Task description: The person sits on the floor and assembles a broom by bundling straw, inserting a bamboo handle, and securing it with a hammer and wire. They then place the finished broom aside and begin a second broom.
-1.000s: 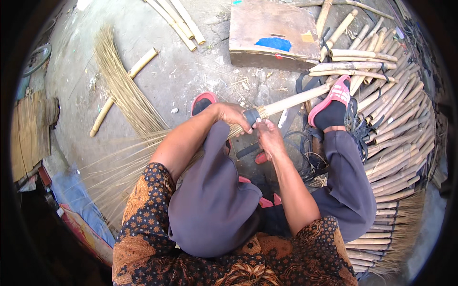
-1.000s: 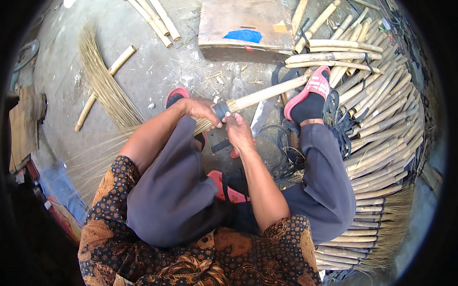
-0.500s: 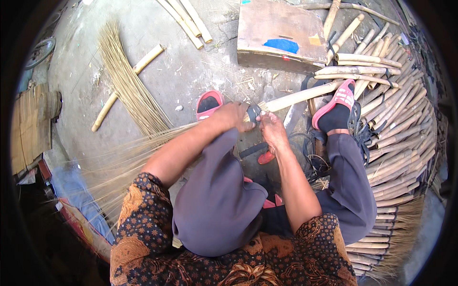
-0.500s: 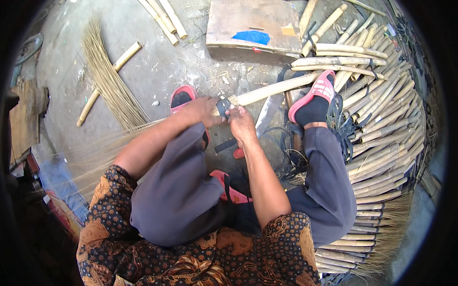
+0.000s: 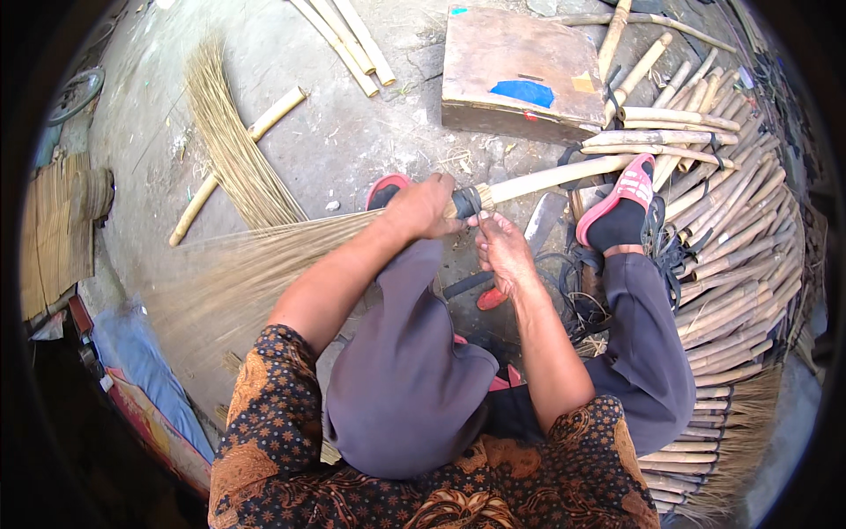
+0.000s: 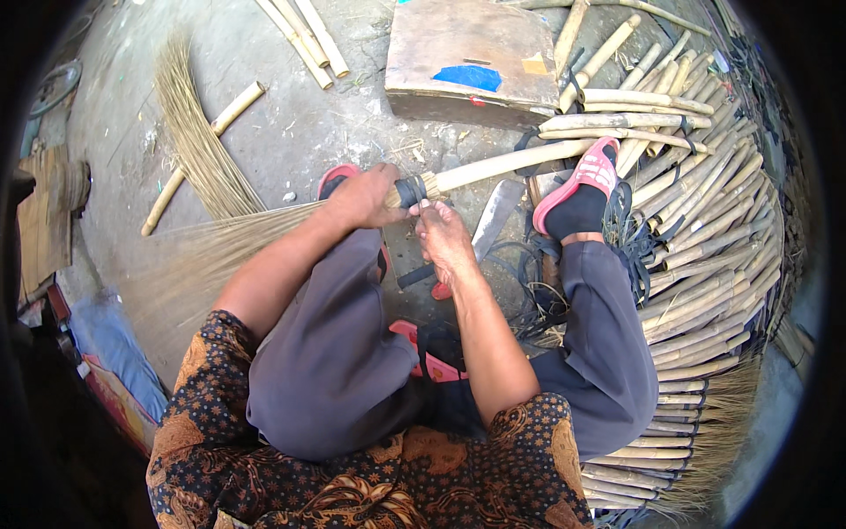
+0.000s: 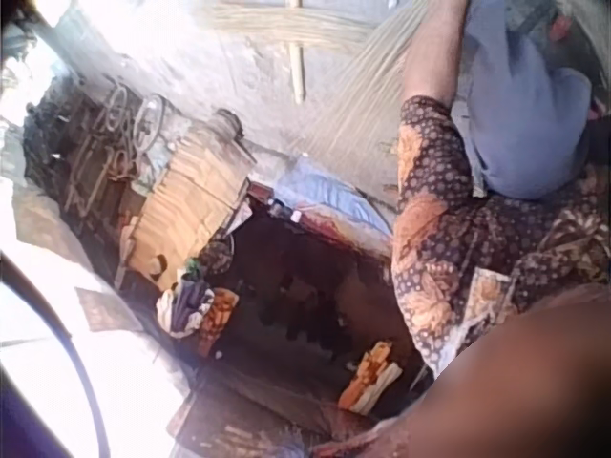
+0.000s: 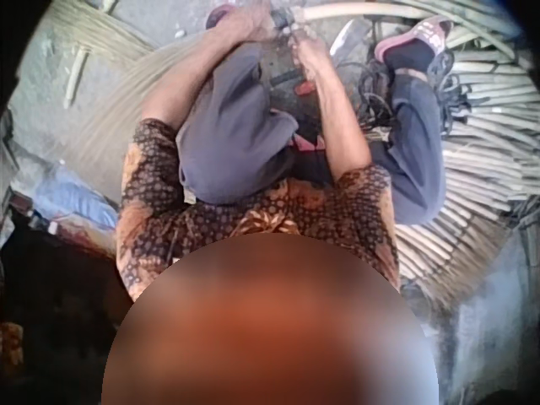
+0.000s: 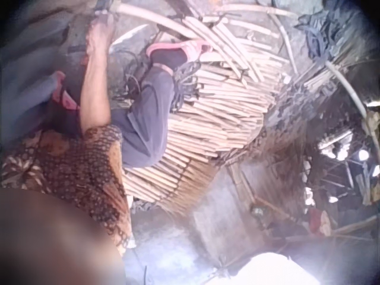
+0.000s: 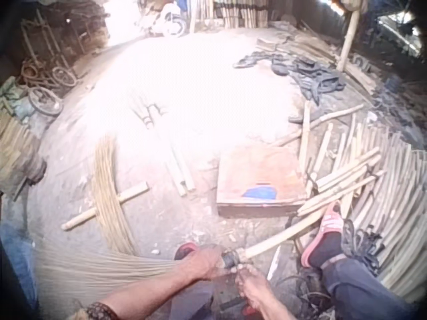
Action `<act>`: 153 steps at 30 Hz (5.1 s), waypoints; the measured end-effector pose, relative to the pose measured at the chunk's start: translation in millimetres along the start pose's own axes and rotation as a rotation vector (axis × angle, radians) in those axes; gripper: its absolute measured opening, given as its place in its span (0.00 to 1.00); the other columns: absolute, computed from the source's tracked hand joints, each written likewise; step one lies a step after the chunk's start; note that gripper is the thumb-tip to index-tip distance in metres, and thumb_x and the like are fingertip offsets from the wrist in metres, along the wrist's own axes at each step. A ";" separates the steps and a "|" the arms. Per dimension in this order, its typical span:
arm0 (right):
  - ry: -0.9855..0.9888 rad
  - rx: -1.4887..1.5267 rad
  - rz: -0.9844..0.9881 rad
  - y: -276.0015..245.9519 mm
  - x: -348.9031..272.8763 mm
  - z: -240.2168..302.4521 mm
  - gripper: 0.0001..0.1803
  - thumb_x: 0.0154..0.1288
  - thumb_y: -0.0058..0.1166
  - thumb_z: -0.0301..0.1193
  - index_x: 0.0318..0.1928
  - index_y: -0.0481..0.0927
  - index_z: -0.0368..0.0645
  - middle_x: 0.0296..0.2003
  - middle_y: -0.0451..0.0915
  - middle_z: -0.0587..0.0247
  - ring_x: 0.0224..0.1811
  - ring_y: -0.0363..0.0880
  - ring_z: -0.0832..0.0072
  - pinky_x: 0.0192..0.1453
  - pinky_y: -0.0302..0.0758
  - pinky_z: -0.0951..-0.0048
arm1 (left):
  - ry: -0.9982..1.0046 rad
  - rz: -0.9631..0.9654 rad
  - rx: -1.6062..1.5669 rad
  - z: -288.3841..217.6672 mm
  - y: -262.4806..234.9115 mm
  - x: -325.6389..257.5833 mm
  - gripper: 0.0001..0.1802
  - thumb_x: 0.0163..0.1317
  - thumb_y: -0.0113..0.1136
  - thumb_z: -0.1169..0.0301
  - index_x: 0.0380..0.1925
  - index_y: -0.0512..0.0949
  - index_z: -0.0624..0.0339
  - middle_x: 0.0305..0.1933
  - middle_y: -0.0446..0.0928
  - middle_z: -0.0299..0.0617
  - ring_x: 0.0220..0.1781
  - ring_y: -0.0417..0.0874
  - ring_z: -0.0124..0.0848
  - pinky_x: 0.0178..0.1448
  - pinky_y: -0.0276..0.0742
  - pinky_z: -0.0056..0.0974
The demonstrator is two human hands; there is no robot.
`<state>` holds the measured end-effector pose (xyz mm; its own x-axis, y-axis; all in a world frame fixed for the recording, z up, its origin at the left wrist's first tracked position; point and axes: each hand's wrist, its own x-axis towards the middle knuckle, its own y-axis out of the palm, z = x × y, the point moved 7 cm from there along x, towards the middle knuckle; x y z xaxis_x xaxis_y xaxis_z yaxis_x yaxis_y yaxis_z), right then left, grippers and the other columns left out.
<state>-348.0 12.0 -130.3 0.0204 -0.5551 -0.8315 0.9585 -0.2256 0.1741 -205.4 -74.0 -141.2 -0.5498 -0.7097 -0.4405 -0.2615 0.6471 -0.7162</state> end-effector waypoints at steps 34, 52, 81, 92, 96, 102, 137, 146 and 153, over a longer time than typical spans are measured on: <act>-0.225 -0.834 0.079 -61.0 -48.7 -49.2 0.17 0.85 0.43 0.38 0.41 0.78 0.40 0.33 0.81 0.53 0.37 0.81 0.65 0.46 0.76 0.62 | -0.035 0.079 -0.428 -1.8 -26.4 -14.5 0.40 0.63 0.66 0.37 0.55 0.84 0.67 0.52 0.87 0.59 0.58 0.89 0.49 0.60 0.82 0.50; -0.845 -1.446 0.076 16.3 -6.1 91.0 0.24 0.74 0.58 0.35 0.68 0.73 0.48 0.51 0.83 0.48 0.51 0.85 0.44 0.53 0.81 0.48 | -0.196 0.109 -0.089 -9.2 -1.2 -22.5 0.36 0.57 0.73 0.41 0.53 0.82 0.60 0.49 0.87 0.57 0.55 0.88 0.54 0.59 0.82 0.54; -0.780 -0.764 -0.466 7.9 -6.9 -28.6 0.09 0.71 0.60 0.29 0.45 0.75 0.40 0.40 0.78 0.44 0.42 0.80 0.41 0.47 0.76 0.45 | -0.179 0.100 -0.289 17.8 21.9 9.2 0.46 0.49 0.75 0.42 0.58 0.81 0.71 0.46 0.87 0.64 0.51 0.90 0.49 0.58 0.83 0.45; -0.774 -0.948 -0.641 1.2 5.4 -19.7 0.11 0.67 0.62 0.28 0.42 0.74 0.38 0.40 0.76 0.45 0.41 0.79 0.41 0.48 0.76 0.43 | -0.136 0.087 -0.235 11.4 18.0 7.3 0.43 0.48 0.72 0.43 0.57 0.82 0.66 0.48 0.87 0.65 0.52 0.90 0.56 0.57 0.84 0.50; -0.806 -0.984 -0.454 -4.8 2.2 -7.1 0.12 0.68 0.62 0.31 0.43 0.75 0.37 0.42 0.78 0.44 0.42 0.82 0.46 0.46 0.79 0.47 | -0.110 0.113 -0.116 9.0 7.9 -4.1 0.49 0.49 0.74 0.41 0.64 0.77 0.66 0.52 0.86 0.64 0.59 0.87 0.53 0.62 0.79 0.51; -0.577 -0.986 -0.260 5.6 -14.6 3.0 0.21 0.74 0.60 0.47 0.46 0.77 0.40 0.37 0.85 0.45 0.41 0.85 0.43 0.46 0.80 0.46 | -0.139 0.224 0.215 9.1 11.0 -23.5 0.45 0.52 0.74 0.46 0.64 0.75 0.65 0.56 0.85 0.62 0.66 0.82 0.52 0.69 0.73 0.50; -0.674 -1.214 0.043 39.2 -2.6 40.4 0.15 0.67 0.68 0.42 0.43 0.84 0.44 0.41 0.84 0.54 0.46 0.85 0.51 0.50 0.80 0.52 | -0.170 0.113 0.074 4.0 13.1 -54.9 0.42 0.57 0.74 0.48 0.63 0.74 0.67 0.64 0.76 0.59 0.71 0.74 0.54 0.75 0.70 0.54; -0.745 -1.504 -0.043 57.9 0.4 42.8 0.09 0.69 0.59 0.33 0.42 0.84 0.39 0.42 0.82 0.46 0.44 0.86 0.45 0.49 0.83 0.47 | -0.130 0.027 0.155 13.0 35.9 -53.9 0.36 0.55 0.74 0.48 0.57 0.80 0.62 0.62 0.80 0.56 0.72 0.74 0.52 0.72 0.72 0.54; -1.083 -1.189 0.127 59.5 -36.0 8.7 0.04 0.63 0.58 0.25 0.38 0.78 0.41 0.40 0.77 0.51 0.48 0.79 0.49 0.50 0.76 0.50 | -0.132 0.045 0.160 28.6 42.9 -41.1 0.20 0.56 0.68 0.56 0.45 0.86 0.55 0.53 0.84 0.50 0.63 0.81 0.48 0.60 0.81 0.52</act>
<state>-294.1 11.7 -85.4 0.4067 -0.9135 -0.0099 0.6438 0.2943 -0.7064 -171.3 -25.1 -169.3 -0.4470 -0.7178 -0.5338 -0.1037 0.6343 -0.7661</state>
